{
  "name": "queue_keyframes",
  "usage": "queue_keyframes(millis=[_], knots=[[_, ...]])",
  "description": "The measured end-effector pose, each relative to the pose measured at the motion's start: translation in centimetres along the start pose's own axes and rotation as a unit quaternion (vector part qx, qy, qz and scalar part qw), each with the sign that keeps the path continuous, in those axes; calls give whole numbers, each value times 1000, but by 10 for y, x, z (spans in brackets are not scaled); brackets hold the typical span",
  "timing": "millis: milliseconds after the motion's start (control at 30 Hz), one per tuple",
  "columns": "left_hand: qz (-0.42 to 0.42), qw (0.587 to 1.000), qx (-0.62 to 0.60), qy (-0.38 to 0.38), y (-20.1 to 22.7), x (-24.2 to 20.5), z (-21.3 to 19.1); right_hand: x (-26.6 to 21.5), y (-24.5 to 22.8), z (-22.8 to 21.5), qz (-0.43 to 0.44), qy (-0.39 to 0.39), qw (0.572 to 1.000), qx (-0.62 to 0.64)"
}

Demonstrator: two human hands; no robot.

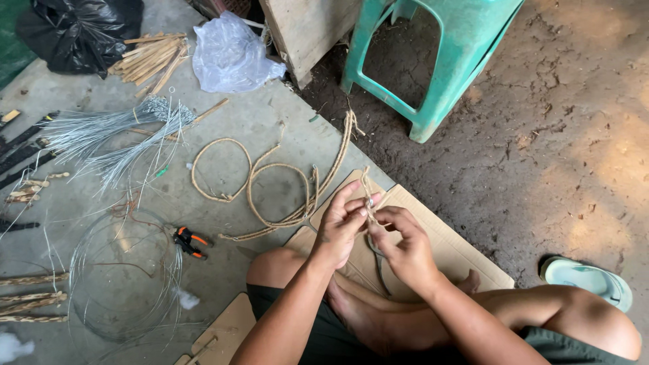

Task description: The person sits on the floor and uses pliers to attach metal hooks to loops of rope. They repeatedly tie knots, tighten them with pliers, and place the finished loops on the floor.

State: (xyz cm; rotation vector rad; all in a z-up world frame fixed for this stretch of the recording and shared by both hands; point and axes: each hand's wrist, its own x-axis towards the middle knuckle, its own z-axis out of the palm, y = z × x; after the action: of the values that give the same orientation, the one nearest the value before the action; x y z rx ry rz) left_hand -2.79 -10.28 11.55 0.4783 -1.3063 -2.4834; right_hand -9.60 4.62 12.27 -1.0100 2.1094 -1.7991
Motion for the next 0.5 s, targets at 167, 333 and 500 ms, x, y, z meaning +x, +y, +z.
queue_keyframes(millis=[167, 333, 500], knots=[[17, 998, 55, -1, -13, -4, -4, 10, -18, 5, 38, -16, 997, -71], [3, 996, 89, -5, -13, -7, 0, 15, -34, -9, -13, -93, 982, -163], [-102, 975, 197, 30, -9, -7, 7, 31, -63, -34, 108, -125, 963, -211]])
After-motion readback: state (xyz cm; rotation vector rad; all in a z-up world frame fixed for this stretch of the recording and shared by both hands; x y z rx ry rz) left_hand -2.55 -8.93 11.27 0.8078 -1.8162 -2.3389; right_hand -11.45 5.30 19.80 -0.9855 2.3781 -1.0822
